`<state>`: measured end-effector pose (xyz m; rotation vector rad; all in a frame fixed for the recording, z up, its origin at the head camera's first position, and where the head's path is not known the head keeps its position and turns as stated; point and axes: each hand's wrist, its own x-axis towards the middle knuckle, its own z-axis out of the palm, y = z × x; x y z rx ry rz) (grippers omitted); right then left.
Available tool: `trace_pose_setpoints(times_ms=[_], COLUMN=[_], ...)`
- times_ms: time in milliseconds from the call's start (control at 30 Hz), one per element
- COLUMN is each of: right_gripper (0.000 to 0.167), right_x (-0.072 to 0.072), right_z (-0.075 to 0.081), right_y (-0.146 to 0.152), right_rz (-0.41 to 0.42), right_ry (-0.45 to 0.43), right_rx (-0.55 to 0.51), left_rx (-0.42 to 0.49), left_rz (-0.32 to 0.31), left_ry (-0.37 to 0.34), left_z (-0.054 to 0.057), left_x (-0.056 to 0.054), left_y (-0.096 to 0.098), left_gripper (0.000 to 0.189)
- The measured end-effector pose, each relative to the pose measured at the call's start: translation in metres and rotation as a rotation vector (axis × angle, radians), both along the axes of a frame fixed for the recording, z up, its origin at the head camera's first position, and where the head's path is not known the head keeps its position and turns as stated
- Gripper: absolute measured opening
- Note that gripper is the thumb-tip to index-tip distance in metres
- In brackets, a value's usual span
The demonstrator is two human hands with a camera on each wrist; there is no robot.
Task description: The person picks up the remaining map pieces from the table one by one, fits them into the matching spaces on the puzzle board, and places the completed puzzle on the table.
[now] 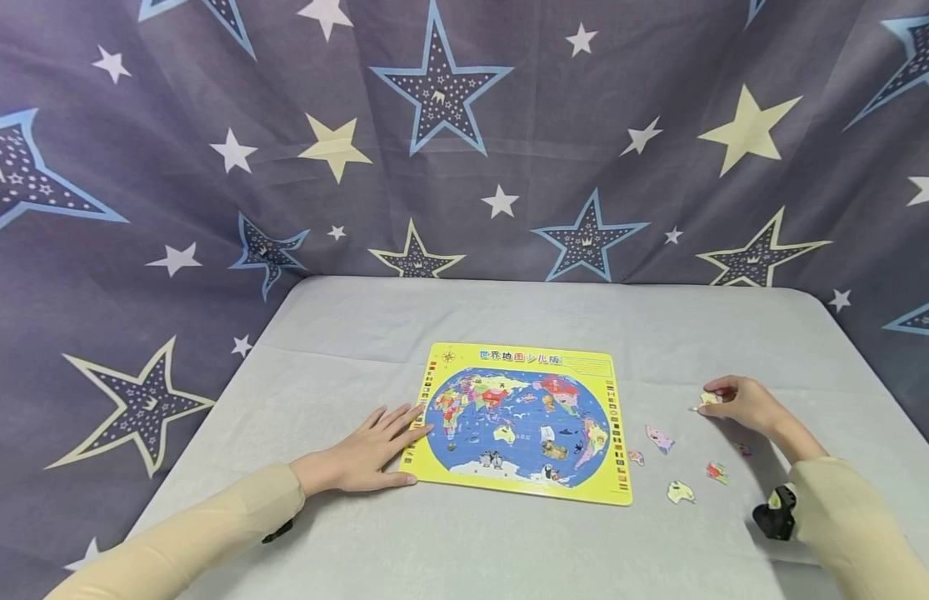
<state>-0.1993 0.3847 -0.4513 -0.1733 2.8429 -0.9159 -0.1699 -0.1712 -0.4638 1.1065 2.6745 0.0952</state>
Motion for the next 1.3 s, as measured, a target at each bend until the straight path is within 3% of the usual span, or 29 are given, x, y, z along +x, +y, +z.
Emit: trace_pose_setpoints(times_ms=[833, 1300], right_gripper=[0.038, 0.04], right_x=[0.0007, 0.0022], right_z=[0.001, 0.0031], right_y=[0.001, -0.0014], right_rz=[0.028, -0.013], right_ry=[-0.054, -0.048], right_rx=[-0.033, -0.039], left_rx=[0.004, 0.008], left_rz=[-0.001, 0.002], left_ry=[0.01, 0.011], left_z=[0.0001, -0.0013], left_x=[0.0004, 0.0003], left_y=[0.0007, 0.0007], left_gripper=[0.074, 0.074])
